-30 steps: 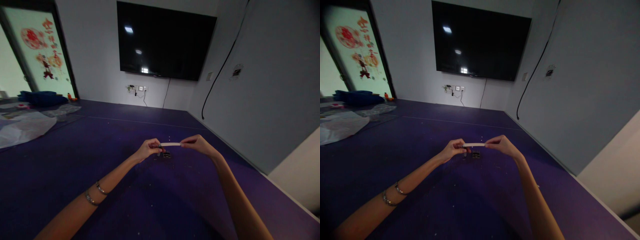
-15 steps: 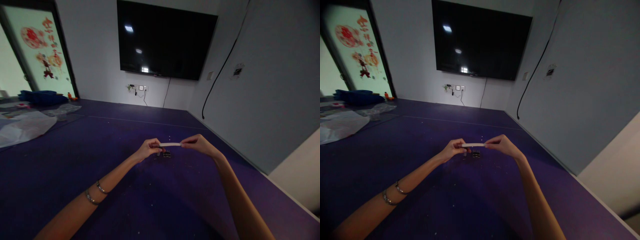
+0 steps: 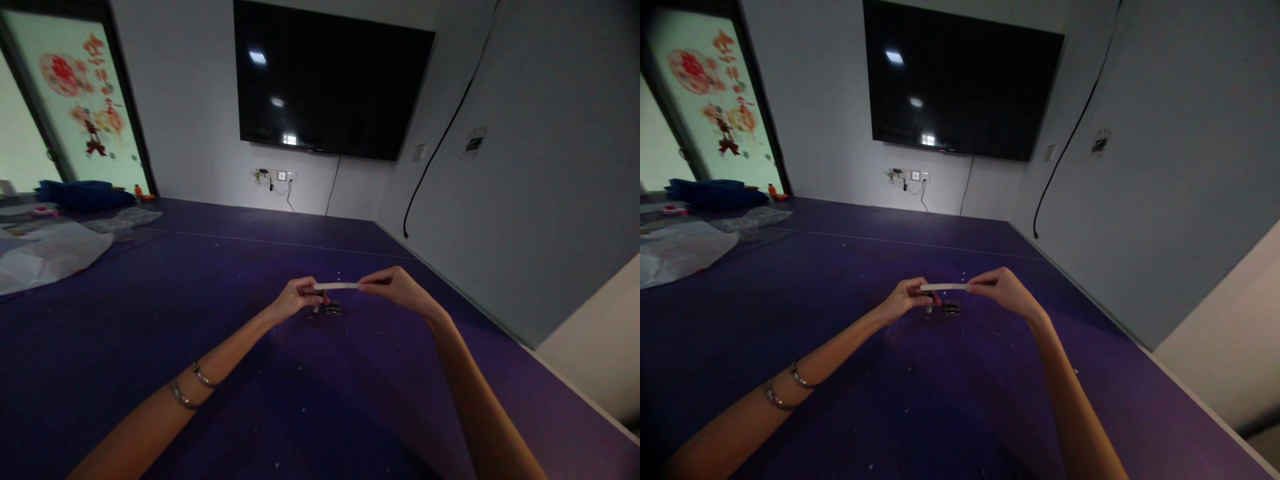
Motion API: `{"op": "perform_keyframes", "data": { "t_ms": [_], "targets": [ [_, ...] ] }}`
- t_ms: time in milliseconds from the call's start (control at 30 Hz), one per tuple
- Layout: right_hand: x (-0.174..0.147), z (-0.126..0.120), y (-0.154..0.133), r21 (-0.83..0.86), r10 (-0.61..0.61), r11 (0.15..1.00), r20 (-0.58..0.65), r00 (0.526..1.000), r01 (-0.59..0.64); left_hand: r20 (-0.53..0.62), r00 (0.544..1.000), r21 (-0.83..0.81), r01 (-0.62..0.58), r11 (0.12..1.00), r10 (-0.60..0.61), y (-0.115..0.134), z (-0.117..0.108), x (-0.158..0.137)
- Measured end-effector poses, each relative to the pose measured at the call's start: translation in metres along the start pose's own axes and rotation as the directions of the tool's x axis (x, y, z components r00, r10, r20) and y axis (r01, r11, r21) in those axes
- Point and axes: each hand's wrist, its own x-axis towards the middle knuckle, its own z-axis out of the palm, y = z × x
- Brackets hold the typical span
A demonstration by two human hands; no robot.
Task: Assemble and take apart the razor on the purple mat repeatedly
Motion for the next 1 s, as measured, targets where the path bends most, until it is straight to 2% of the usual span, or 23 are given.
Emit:
{"op": "perform_keyframes", "data": {
  "t_ms": [233,467,567,667,733,800,900,1000],
  "targets": [
    [0.000,0.000,0.002,0.008,-0.003,1.000,0.039,0.999,0.002,0.003,1.000,0.006,-0.002,1.000,0.002,0.000,0.001,0.001],
    [0.001,-0.006,0.013,0.012,0.038,0.999,-0.003,0.999,-0.038,0.004,1.000,0.017,-0.010,1.000,0.010,0.000,0.001,-0.001],
    [0.003,-0.004,0.012,0.093,0.071,0.994,-0.092,0.993,-0.062,-0.020,1.000,0.000,0.017,1.000,-0.017,-0.001,0.001,-0.001],
    [0.006,0.002,0.008,0.255,0.139,0.963,-0.208,0.968,-0.083,-0.042,0.996,-0.032,0.073,0.997,-0.074,-0.002,0.001,-0.001],
    [0.008,0.009,0.004,0.415,0.178,0.907,-0.216,0.960,-0.075,-0.050,0.995,-0.046,0.084,0.995,-0.086,-0.003,0.000,0.000],
    [0.009,0.018,-0.001,0.581,0.206,0.811,-0.170,0.964,-0.070,-0.070,0.994,-0.053,0.078,0.996,-0.081,-0.003,0.000,0.000],
    [0.009,0.032,-0.007,0.767,0.227,0.629,-0.026,0.974,-0.127,-0.140,0.987,-0.043,0.071,0.997,-0.077,-0.004,0.000,0.001],
    [0.008,0.046,-0.011,0.851,0.237,0.473,0.126,0.963,-0.227,-0.254,0.963,-0.025,0.081,0.996,-0.085,-0.008,0.000,0.002]
  ]
}}
